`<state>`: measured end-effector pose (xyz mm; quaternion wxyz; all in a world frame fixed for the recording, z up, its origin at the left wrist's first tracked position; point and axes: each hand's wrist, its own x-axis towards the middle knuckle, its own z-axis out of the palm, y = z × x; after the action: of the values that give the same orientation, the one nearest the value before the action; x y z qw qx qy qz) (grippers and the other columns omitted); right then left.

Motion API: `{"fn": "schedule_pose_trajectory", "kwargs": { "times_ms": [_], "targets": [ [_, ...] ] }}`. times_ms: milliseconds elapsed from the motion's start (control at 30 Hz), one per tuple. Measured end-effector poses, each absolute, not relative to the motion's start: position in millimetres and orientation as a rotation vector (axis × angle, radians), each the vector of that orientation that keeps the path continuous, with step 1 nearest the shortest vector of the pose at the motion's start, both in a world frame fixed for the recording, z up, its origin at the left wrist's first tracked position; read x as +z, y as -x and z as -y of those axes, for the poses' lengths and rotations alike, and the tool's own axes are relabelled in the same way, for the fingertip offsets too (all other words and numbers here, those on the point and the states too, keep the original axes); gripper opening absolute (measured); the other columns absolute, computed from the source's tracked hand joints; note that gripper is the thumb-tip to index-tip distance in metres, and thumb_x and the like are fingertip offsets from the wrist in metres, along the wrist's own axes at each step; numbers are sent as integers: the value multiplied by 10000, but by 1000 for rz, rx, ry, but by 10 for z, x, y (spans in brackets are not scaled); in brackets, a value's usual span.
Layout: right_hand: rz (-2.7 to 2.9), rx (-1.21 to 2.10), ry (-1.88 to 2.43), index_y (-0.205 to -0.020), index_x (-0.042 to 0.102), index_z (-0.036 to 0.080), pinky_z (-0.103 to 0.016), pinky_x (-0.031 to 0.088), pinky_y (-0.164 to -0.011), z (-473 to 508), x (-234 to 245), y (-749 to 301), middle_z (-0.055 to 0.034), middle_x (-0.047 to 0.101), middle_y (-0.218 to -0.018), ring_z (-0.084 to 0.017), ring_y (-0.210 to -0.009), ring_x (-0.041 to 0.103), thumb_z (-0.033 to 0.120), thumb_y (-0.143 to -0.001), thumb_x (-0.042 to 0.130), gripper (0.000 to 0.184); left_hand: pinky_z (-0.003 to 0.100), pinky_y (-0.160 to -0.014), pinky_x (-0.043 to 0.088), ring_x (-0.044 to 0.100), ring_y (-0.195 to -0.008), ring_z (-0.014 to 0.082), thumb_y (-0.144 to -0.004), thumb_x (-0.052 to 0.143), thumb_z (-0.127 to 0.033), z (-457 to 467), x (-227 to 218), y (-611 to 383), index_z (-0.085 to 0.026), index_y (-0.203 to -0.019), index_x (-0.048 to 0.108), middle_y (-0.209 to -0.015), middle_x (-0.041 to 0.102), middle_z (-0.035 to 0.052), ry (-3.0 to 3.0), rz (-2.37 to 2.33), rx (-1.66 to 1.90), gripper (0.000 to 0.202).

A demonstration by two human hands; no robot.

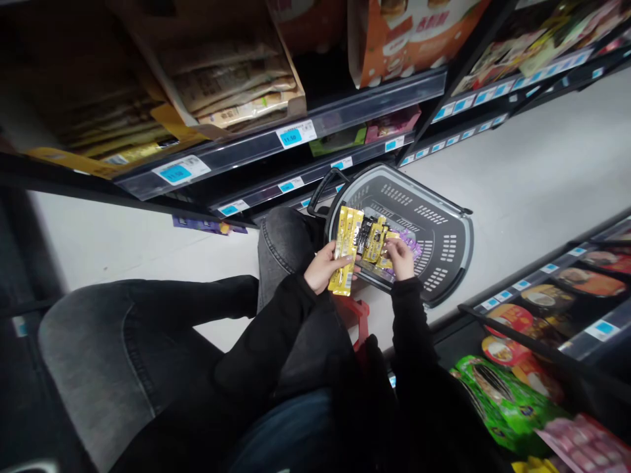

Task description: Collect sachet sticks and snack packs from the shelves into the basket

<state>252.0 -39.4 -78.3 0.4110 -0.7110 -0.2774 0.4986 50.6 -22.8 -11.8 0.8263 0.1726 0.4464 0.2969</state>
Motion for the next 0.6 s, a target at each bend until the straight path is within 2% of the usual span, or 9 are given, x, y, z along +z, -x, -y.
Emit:
{"fn": "schedule_pose_trajectory", "kwargs": {
  "times_ms": [100,267,333,433,533,600],
  "targets": [
    [810,1375,1547,-855,573,204,-245,466,-574,420,-413,-2143,29,593,-679,-92,-550,528,484,-657,683,360,318,-495,529,644,-583,193,-530,815,-329,242,-94,-507,-175,-957,470,-827,669,37,-414,-914,576,570],
    [842,1297,1560,-698,521,202,-213,389,-497,451,-168,-1820,66,461,-539,-78,-497,438,446,-618,742,338,333,-555,539,647,-631,198,-525,823,-349,274,-127,-507,-170,-948,494,-793,652,20,-525,-857,613,565],
    [775,1189,1586,-662,502,198,-205,365,-476,456,-188,-1909,73,419,-519,-69,-480,399,447,-621,740,346,322,-611,538,643,-671,185,-577,792,-374,273,-156,-503,-150,-919,513,-774,645,26,-552,-925,675,495],
    [629,1057,1599,-696,504,196,-210,392,-486,445,-304,-2235,67,449,-553,-74,-495,430,477,-630,712,355,361,-641,542,649,-699,201,-669,717,-379,250,-173,-482,-143,-937,495,-717,628,23,-432,-970,697,420],
    [593,944,1705,-682,466,193,-225,433,-516,398,-536,-2613,62,477,-572,-78,-513,459,508,-617,692,393,427,-666,551,664,-735,220,-666,713,-287,222,-155,-458,-155,-969,438,-762,639,27,-285,-912,732,430],
    [649,918,1875,-631,411,198,-242,448,-524,349,-735,-2793,62,456,-542,-86,-514,457,531,-609,675,425,436,-702,551,667,-751,211,-637,737,-244,214,-145,-454,-153,-946,425,-820,653,43,-264,-907,774,448]
  ]
}}
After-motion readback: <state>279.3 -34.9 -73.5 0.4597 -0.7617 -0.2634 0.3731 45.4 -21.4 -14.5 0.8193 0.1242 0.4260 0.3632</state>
